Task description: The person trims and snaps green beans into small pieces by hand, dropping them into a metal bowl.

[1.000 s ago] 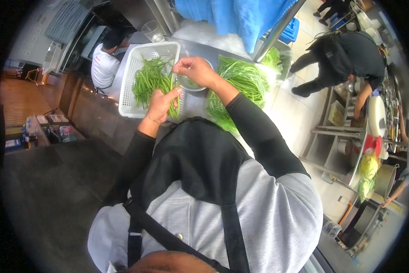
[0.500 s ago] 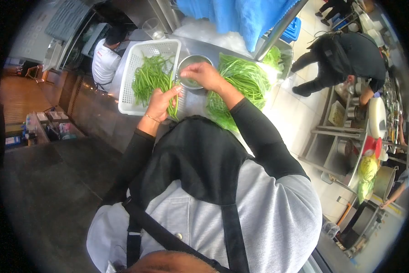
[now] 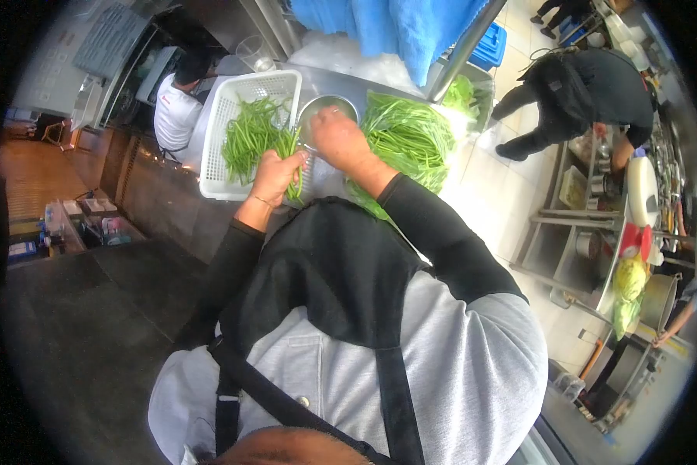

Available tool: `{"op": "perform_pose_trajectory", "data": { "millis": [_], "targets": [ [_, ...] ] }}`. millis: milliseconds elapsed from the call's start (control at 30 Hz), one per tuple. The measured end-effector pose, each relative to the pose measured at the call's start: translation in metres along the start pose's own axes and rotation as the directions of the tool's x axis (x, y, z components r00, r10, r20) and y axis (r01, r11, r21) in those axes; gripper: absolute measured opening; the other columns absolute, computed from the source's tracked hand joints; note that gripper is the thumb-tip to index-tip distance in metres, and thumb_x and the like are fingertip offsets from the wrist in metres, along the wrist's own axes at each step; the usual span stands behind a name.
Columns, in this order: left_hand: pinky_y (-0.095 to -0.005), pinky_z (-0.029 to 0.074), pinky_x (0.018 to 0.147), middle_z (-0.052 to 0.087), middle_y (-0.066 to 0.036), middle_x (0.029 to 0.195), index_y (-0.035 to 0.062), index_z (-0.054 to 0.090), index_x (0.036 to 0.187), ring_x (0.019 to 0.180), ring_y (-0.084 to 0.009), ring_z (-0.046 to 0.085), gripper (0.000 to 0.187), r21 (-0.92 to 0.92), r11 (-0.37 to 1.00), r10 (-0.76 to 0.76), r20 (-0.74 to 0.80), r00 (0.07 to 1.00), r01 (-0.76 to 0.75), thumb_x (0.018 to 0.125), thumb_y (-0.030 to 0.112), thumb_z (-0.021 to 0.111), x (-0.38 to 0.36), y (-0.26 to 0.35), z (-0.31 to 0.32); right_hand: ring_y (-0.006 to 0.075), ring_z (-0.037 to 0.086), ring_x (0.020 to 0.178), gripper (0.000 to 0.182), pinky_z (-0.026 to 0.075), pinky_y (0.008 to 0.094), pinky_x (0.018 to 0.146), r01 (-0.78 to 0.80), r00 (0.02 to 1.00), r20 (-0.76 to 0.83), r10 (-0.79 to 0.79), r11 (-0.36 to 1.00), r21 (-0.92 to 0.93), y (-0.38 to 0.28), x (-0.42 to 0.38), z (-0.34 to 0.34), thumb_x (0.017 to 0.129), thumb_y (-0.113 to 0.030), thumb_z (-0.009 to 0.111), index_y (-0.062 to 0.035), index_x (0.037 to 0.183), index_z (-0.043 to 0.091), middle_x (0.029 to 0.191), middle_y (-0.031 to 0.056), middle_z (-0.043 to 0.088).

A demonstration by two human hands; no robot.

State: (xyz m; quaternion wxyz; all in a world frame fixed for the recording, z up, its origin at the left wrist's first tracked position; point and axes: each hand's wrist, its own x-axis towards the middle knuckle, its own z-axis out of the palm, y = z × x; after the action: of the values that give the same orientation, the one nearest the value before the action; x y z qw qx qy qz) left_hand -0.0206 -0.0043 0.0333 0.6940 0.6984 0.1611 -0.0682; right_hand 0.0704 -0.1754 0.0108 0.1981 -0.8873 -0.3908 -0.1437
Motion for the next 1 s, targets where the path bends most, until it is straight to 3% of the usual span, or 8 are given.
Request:
{"op": "perform_pose_trajectory", "data": {
  "millis": [167, 400, 500, 567, 700, 800, 867, 1000],
  "targets": [
    [-0.0290, 0.044, 0.052, 0.069, -0.004, 0.073, 0.0000, 0.074, 0.086, 0.055, -0.0105, 0.055, 0.017, 0.075, 0.997, -0.002, -0.017, 1.000, 0.004, 0.090, 0.016, 0.076, -0.001, 0.000, -0.004, 0.0288, 0.068, 0.096, 0.046, 0.055, 0.0408, 0.086, -0.336, 0.941, 0.115, 0.317, 0.845, 0.417, 0.038, 0.006, 0.024, 0.087, -0.012, 0.075, -0.0116, 0.132, 0.069, 0.114, 0.0140, 0.070],
    [-0.0274, 0.045, 0.053, 0.070, -0.004, 0.074, 0.0006, 0.073, 0.087, 0.057, -0.0095, 0.056, 0.017, 0.208, 0.978, -0.032, 0.009, 0.999, 0.030, 0.090, 0.017, 0.077, -0.005, 0.005, -0.002, 0.0286, 0.070, 0.094, 0.023, 0.054, 0.0377, 0.086, -0.299, 0.948, 0.307, 0.085, 0.570, 0.765, 0.025, 0.023, -0.006, 0.093, -0.024, 0.075, -0.0093, 0.110, 0.080, 0.111, 0.0113, 0.073],
    [-0.0274, 0.045, 0.053, 0.070, -0.004, 0.075, 0.0002, 0.073, 0.086, 0.057, -0.0094, 0.056, 0.018, 0.234, 0.972, -0.037, 0.027, 0.999, 0.030, 0.090, 0.017, 0.076, -0.001, -0.001, -0.006, 0.0284, 0.071, 0.093, 0.016, 0.054, 0.0394, 0.087, -0.190, 0.972, 0.234, 0.032, 0.698, 0.690, 0.017, 0.024, -0.019, 0.091, -0.019, 0.072, -0.0089, 0.100, 0.080, 0.103, 0.0097, 0.074],
    [-0.0281, 0.048, 0.054, 0.071, -0.005, 0.075, -0.0016, 0.073, 0.085, 0.057, -0.0104, 0.058, 0.021, 0.239, 0.971, -0.028, 0.045, 0.999, 0.016, 0.089, 0.019, 0.077, 0.001, -0.002, -0.006, 0.0293, 0.068, 0.095, 0.013, 0.054, 0.0422, 0.085, 0.129, 0.990, 0.028, -0.139, 0.964, 0.233, 0.003, 0.024, -0.032, 0.086, -0.016, 0.074, -0.0061, 0.093, 0.075, 0.092, 0.0102, 0.070],
    [-0.0267, 0.044, 0.053, 0.070, -0.004, 0.076, 0.0008, 0.073, 0.085, 0.056, -0.0097, 0.056, 0.017, 0.199, 0.980, -0.039, 0.078, 0.996, 0.023, 0.090, 0.016, 0.076, -0.002, 0.001, -0.001, 0.0328, 0.069, 0.096, 0.014, 0.055, 0.0464, 0.085, 0.083, 0.994, -0.073, -0.086, 0.996, -0.040, -0.007, 0.022, -0.020, 0.080, -0.015, 0.073, -0.0075, 0.092, 0.074, 0.092, 0.0117, 0.069],
    [-0.0255, 0.042, 0.053, 0.070, -0.003, 0.077, 0.0022, 0.073, 0.086, 0.057, -0.0089, 0.055, 0.013, 0.049, 0.997, -0.060, 0.101, 0.993, 0.055, 0.092, 0.014, 0.075, -0.003, 0.002, -0.004, 0.0343, 0.069, 0.096, 0.020, 0.055, 0.0472, 0.085, -0.224, 0.967, 0.106, 0.232, 0.971, -0.080, 0.011, 0.023, -0.006, 0.082, -0.016, 0.075, -0.0078, 0.100, 0.075, 0.097, 0.0128, 0.070],
    [-0.0253, 0.042, 0.053, 0.070, -0.004, 0.077, 0.0017, 0.073, 0.086, 0.057, -0.0089, 0.055, 0.013, -0.001, 0.998, -0.063, 0.108, 0.992, 0.064, 0.092, 0.014, 0.075, -0.004, 0.002, -0.007, 0.0349, 0.070, 0.092, 0.025, 0.056, 0.0468, 0.084, -0.314, 0.943, -0.032, 0.331, 0.919, 0.239, 0.017, 0.017, -0.015, 0.082, -0.014, 0.077, -0.0082, 0.106, 0.076, 0.100, 0.0128, 0.071],
    [-0.0252, 0.042, 0.053, 0.070, -0.005, 0.076, -0.0003, 0.074, 0.091, 0.057, -0.0090, 0.056, 0.015, -0.024, 0.998, -0.056, 0.085, 0.995, 0.058, 0.090, 0.015, 0.078, -0.006, 0.004, -0.008, 0.0242, 0.069, 0.087, 0.016, 0.054, 0.0378, 0.079, -0.354, 0.935, 0.237, 0.263, 0.675, 0.647, 0.017, 0.010, -0.025, 0.086, -0.015, 0.081, -0.0062, 0.098, 0.078, 0.091, 0.0092, 0.070]
  ]
}}
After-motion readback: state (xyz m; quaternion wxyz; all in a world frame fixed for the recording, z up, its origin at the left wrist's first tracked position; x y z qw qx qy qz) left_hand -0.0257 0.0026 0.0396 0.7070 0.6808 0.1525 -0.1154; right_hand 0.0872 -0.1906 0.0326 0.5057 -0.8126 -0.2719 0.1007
